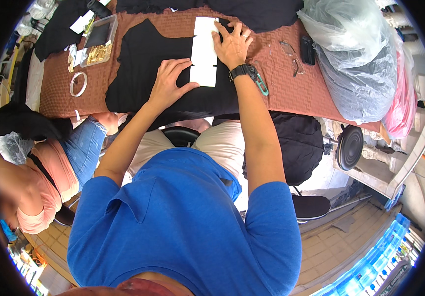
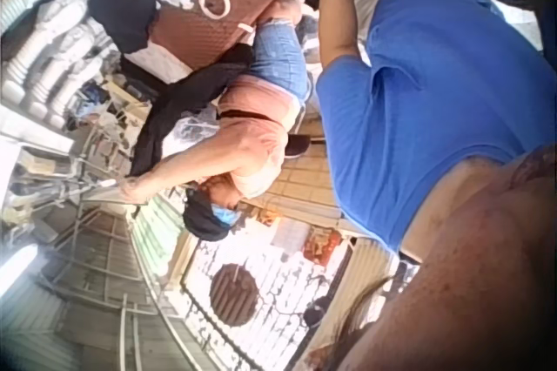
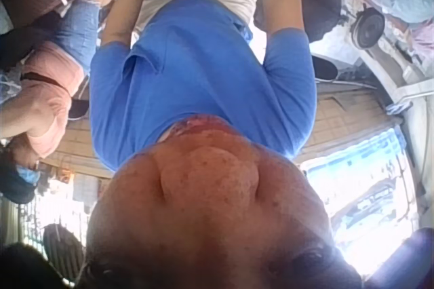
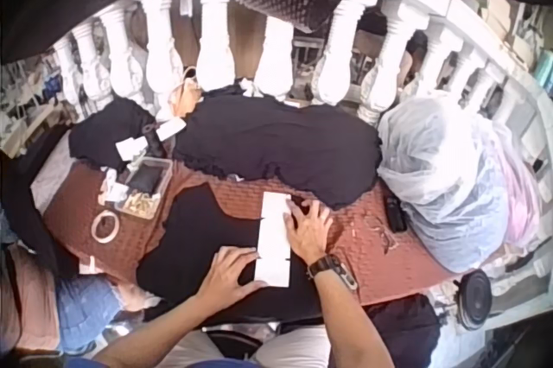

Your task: The person places a paper template on a black garment, aligns a small white logo tag, and applies it to the fabric using an adhesive or fastener.

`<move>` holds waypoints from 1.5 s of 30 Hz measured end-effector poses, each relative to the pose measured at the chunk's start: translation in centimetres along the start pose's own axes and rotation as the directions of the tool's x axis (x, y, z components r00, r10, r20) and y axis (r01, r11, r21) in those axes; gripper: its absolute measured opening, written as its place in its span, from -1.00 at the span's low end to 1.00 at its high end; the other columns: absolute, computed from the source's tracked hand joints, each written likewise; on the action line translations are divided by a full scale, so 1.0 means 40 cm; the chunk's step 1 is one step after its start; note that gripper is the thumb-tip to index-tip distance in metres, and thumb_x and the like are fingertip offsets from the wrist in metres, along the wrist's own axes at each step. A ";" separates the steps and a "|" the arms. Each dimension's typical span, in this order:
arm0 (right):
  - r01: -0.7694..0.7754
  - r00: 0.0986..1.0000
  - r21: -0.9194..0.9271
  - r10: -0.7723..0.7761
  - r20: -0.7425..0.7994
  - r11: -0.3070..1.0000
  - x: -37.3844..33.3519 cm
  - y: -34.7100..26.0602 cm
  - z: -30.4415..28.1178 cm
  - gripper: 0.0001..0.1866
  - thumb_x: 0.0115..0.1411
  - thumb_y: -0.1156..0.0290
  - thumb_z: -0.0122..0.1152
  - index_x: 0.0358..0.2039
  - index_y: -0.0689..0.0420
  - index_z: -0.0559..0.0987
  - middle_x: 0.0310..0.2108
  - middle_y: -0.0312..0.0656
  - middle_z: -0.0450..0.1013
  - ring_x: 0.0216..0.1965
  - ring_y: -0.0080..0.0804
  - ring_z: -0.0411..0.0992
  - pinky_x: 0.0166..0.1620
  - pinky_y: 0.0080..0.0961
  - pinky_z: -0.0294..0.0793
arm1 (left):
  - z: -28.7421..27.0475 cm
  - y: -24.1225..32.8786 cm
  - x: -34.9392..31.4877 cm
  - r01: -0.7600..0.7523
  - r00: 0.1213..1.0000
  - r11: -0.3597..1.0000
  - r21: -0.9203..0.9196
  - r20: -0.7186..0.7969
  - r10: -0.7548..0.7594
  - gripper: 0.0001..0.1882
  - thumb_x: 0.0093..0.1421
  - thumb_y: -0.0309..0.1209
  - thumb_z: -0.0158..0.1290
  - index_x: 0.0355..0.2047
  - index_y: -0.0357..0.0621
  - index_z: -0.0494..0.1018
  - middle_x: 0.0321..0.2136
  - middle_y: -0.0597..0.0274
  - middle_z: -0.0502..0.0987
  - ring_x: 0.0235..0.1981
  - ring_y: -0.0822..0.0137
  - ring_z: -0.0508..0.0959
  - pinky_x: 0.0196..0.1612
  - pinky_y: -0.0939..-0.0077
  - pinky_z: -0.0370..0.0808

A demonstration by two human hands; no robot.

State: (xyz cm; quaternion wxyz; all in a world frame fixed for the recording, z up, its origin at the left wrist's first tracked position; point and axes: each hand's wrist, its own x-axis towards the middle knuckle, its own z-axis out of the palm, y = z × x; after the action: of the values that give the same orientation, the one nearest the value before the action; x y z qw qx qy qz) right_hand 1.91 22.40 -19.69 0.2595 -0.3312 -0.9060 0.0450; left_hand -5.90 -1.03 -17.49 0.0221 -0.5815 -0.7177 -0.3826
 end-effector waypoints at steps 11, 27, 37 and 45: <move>-0.002 1.000 0.056 0.004 -0.021 0.998 -0.002 0.000 -0.002 -0.59 0.29 0.00 0.14 0.13 -0.32 0.61 0.12 -0.24 0.34 0.10 0.04 0.23 0.13 0.10 0.22 | 0.003 -0.006 -0.001 -0.008 1.000 1.000 -0.010 -0.009 0.008 -0.41 0.01 -0.14 0.40 -0.02 -0.20 0.55 0.04 0.26 0.53 0.03 0.14 0.44 0.11 0.19 0.39; -0.016 0.997 0.061 0.020 -0.072 0.998 -0.003 0.007 0.009 -0.52 0.28 -0.03 0.15 0.11 -0.07 0.63 0.11 -0.24 0.39 0.14 0.05 0.24 0.17 0.18 0.17 | 0.001 0.003 -0.001 0.004 1.000 1.000 -0.006 -0.003 -0.004 -0.44 0.01 -0.17 0.40 -0.04 -0.19 0.57 0.05 0.28 0.53 0.05 0.14 0.43 0.12 0.19 0.39; -0.024 0.999 0.042 0.026 -0.043 0.999 -0.003 0.012 0.015 -0.52 0.29 -0.08 0.14 0.14 -0.19 0.61 0.15 -0.23 0.35 0.17 0.09 0.21 0.20 0.20 0.16 | -0.002 0.012 -0.001 0.038 0.999 0.999 -0.006 0.024 -0.038 -0.44 0.00 -0.19 0.42 0.00 -0.11 0.58 0.08 0.29 0.52 0.06 0.11 0.43 0.17 0.18 0.40; -0.019 1.000 0.022 0.020 -0.021 1.000 -0.004 0.013 0.016 -0.53 0.30 -0.10 0.12 0.16 -0.28 0.59 0.17 -0.25 0.33 0.18 0.10 0.20 0.21 0.20 0.16 | 0.002 0.011 -0.004 0.039 0.999 0.999 0.003 0.016 -0.039 -0.46 0.01 -0.18 0.42 -0.01 -0.09 0.59 0.08 0.28 0.52 0.06 0.11 0.43 0.17 0.18 0.40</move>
State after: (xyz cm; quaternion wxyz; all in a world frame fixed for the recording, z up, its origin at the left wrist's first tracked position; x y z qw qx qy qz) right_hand 2.00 22.73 -20.43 0.2723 -0.3376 -0.8994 0.0541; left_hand -5.46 -1.11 -17.39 0.0095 -0.5704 -0.7296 -0.3773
